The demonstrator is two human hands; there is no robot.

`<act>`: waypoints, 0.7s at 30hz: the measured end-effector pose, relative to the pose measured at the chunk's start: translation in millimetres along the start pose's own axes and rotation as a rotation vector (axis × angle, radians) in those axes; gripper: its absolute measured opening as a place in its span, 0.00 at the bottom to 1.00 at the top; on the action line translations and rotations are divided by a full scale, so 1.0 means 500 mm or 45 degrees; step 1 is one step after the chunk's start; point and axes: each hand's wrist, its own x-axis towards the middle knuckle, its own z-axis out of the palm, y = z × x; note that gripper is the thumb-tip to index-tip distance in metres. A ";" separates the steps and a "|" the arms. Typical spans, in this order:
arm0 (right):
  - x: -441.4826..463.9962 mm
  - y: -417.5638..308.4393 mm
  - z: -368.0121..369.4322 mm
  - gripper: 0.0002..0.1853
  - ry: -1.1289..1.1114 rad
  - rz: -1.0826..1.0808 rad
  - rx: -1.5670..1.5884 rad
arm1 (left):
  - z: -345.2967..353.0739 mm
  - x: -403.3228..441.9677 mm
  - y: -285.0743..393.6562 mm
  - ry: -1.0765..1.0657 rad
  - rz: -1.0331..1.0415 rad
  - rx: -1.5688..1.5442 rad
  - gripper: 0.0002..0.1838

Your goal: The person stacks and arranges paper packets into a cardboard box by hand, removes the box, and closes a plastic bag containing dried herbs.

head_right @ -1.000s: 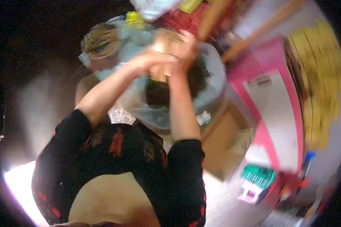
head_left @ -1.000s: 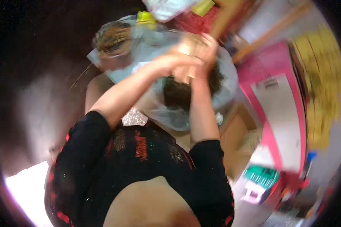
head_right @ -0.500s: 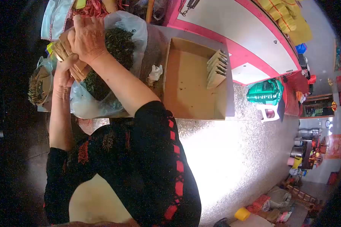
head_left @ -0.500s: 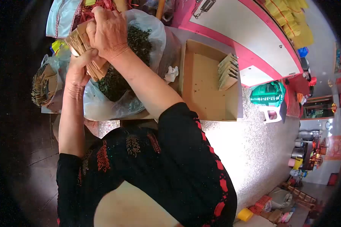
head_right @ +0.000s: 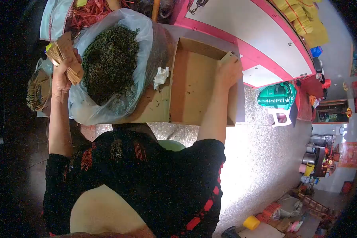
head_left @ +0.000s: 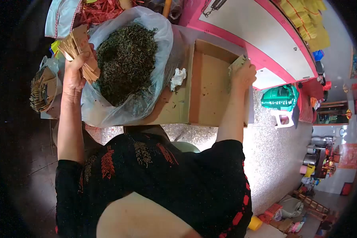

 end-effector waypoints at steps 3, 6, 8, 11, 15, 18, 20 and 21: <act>-0.018 0.041 0.030 0.24 -0.030 -0.038 -0.229 | 0.025 -0.005 -0.003 0.053 0.007 0.097 0.32; -0.023 0.061 0.063 0.21 0.005 -0.122 -0.278 | 0.008 0.004 -0.009 -0.035 -0.020 0.141 0.29; -0.019 0.069 0.074 0.20 -0.021 -0.148 -0.267 | 0.007 0.005 -0.006 -0.047 -0.026 0.164 0.29; -0.017 0.083 0.092 0.19 -0.024 -0.179 -0.250 | 0.007 0.008 -0.007 -0.065 -0.026 0.193 0.30; -0.018 0.101 0.092 0.17 0.059 -0.163 -0.144 | 0.013 0.009 -0.006 -0.045 -0.005 0.214 0.30; -0.021 0.111 0.096 0.16 0.123 -0.167 -0.081 | 0.011 0.014 -0.011 -0.024 -0.017 0.184 0.30; -0.020 0.119 0.095 0.15 0.091 -0.140 -0.101 | 0.012 0.016 -0.011 -0.023 -0.020 0.188 0.30; -0.020 0.123 0.096 0.14 0.058 -0.113 -0.121 | 0.012 0.016 -0.011 -0.021 -0.024 0.192 0.30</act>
